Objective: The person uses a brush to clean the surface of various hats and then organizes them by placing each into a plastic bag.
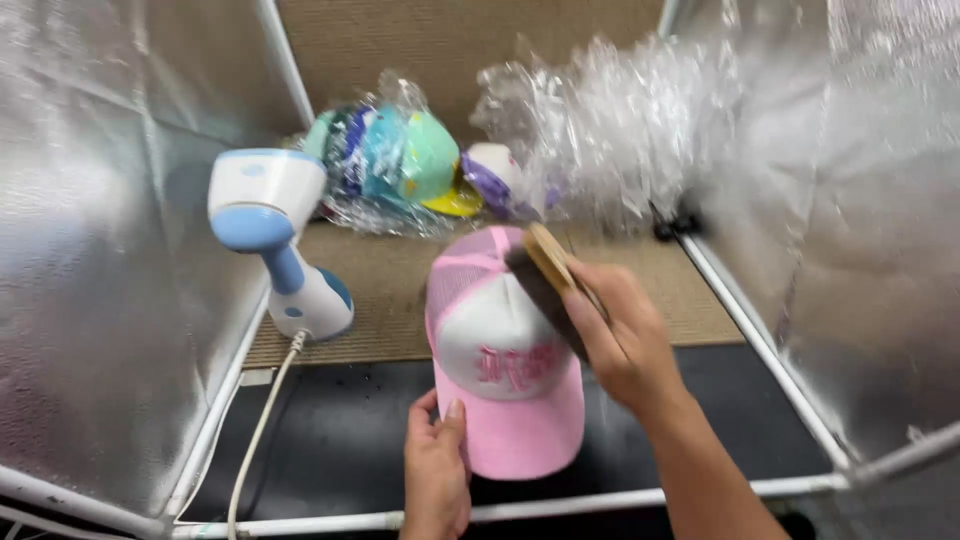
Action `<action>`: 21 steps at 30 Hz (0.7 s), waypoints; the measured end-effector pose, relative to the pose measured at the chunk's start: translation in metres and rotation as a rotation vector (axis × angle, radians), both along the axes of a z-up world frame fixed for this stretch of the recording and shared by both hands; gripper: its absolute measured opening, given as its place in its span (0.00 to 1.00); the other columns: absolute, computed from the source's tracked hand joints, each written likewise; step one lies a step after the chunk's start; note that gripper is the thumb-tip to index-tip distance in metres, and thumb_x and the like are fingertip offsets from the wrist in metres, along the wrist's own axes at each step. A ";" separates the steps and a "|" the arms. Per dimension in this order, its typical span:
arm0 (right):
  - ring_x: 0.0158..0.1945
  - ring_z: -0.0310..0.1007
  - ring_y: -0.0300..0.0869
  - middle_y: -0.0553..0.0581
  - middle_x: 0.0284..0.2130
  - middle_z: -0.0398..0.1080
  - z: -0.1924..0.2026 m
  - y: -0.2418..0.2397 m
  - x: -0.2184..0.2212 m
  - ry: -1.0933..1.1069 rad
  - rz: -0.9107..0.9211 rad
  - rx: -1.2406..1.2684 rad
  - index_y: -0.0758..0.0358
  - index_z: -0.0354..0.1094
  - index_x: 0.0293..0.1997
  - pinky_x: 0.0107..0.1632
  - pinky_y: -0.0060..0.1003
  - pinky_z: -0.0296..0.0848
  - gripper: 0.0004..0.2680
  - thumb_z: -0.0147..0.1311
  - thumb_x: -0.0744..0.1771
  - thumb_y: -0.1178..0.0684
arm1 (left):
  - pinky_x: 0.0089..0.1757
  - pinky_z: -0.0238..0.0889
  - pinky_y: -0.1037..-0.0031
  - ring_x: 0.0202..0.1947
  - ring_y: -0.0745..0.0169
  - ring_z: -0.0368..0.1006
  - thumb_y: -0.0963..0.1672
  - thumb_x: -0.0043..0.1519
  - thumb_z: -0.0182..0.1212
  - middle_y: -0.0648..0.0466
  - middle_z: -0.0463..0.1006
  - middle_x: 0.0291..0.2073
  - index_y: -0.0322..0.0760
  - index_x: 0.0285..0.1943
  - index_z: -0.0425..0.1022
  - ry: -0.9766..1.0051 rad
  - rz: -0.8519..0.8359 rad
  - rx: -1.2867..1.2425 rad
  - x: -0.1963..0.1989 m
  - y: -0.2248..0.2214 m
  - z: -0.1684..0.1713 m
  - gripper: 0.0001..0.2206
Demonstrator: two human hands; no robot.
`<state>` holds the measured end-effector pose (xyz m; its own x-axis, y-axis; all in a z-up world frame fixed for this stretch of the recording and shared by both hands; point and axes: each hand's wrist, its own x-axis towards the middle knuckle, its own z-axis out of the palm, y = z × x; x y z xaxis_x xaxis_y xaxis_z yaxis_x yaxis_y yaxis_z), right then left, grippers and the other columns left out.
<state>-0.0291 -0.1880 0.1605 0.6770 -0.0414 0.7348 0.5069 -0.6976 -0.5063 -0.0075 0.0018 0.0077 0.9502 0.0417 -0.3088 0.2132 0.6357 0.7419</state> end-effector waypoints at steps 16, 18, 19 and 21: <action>0.56 0.70 0.39 0.53 0.53 0.71 0.011 -0.057 0.001 0.237 -0.069 0.277 0.60 0.74 0.53 0.60 0.34 0.67 0.16 0.63 0.61 0.52 | 0.46 0.67 0.76 0.37 0.69 0.77 0.48 0.57 0.66 0.61 0.81 0.36 0.46 0.49 0.84 -0.331 0.273 0.999 0.002 0.055 0.069 0.13; 0.62 0.72 0.46 0.61 0.54 0.73 0.021 -0.042 -0.003 0.113 0.310 0.040 0.61 0.76 0.51 0.66 0.38 0.67 0.16 0.69 0.59 0.54 | 0.58 0.59 0.64 0.55 0.53 0.68 0.51 0.60 0.66 0.51 0.76 0.57 0.39 0.69 0.67 -1.213 0.259 1.188 -0.004 0.055 0.119 0.29; 0.62 0.72 0.46 0.61 0.54 0.73 0.023 -0.032 0.002 0.113 0.315 0.040 0.61 0.76 0.51 0.66 0.38 0.67 0.16 0.69 0.59 0.54 | 0.58 0.59 0.64 0.55 0.53 0.68 0.51 0.60 0.66 0.51 0.76 0.57 0.39 0.69 0.67 -1.210 0.263 1.191 0.000 0.051 0.135 0.29; 0.66 0.69 0.46 0.58 0.55 0.73 0.026 -0.015 0.009 0.122 0.531 0.040 0.58 0.71 0.53 0.67 0.41 0.66 0.15 0.66 0.62 0.54 | 0.64 0.56 0.51 0.67 0.39 0.64 0.58 0.64 0.55 0.40 0.70 0.63 0.46 0.69 0.69 -1.573 0.132 1.381 0.009 0.040 0.168 0.27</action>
